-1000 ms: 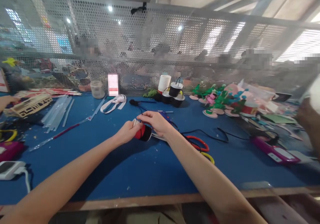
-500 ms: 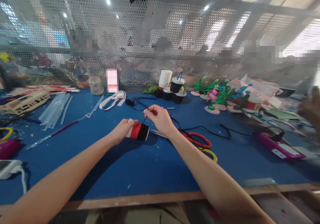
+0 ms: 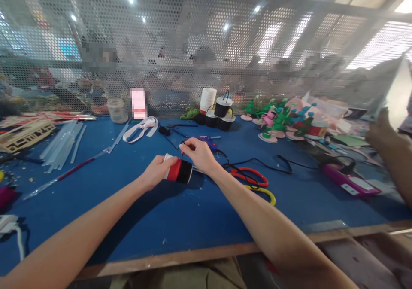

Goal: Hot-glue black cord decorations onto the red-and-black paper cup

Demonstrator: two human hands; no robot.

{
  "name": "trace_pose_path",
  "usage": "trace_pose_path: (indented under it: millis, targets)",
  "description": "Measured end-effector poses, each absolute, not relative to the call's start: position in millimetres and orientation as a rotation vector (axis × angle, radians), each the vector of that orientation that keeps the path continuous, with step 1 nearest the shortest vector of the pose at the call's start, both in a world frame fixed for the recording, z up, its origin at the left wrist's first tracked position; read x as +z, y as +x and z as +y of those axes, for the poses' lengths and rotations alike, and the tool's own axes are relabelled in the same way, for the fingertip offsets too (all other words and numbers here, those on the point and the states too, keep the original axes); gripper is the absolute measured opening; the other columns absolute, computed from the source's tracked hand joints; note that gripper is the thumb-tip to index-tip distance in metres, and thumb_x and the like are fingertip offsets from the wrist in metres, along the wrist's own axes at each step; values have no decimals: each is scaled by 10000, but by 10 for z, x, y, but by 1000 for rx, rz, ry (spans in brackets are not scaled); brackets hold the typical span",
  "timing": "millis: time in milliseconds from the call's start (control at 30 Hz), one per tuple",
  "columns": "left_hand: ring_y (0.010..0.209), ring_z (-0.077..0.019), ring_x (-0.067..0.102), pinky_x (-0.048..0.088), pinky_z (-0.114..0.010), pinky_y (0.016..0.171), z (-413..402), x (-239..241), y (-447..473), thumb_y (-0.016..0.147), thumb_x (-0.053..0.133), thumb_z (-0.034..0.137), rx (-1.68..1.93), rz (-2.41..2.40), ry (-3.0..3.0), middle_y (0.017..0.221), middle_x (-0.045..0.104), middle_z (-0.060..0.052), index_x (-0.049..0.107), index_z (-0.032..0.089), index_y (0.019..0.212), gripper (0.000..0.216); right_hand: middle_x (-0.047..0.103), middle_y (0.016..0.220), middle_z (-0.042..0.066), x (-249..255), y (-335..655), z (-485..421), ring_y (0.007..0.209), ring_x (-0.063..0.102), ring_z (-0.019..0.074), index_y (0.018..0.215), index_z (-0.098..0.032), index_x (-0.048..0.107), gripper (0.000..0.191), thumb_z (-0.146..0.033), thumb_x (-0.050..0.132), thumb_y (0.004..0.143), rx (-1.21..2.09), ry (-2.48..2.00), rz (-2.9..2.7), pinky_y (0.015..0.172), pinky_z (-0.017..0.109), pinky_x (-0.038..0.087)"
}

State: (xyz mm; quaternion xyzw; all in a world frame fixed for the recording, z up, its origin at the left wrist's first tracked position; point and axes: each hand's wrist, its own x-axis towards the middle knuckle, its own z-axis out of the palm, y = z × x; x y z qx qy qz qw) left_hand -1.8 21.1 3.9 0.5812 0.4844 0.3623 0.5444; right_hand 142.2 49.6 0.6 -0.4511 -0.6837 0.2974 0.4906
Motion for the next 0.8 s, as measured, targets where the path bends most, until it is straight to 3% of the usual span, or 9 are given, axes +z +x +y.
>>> trace_pose_path:
  millis: [800]
  targets:
    - [390,-43,293,202,-183,383,155,47,-2,617,499,447,916,1102,1467,411,359,52,405,148,469,346,518,566,-25,-9,1401,497,538,459,97,594,-160,512,162,-269,515,714,705,-1254,-1801,554,226,350]
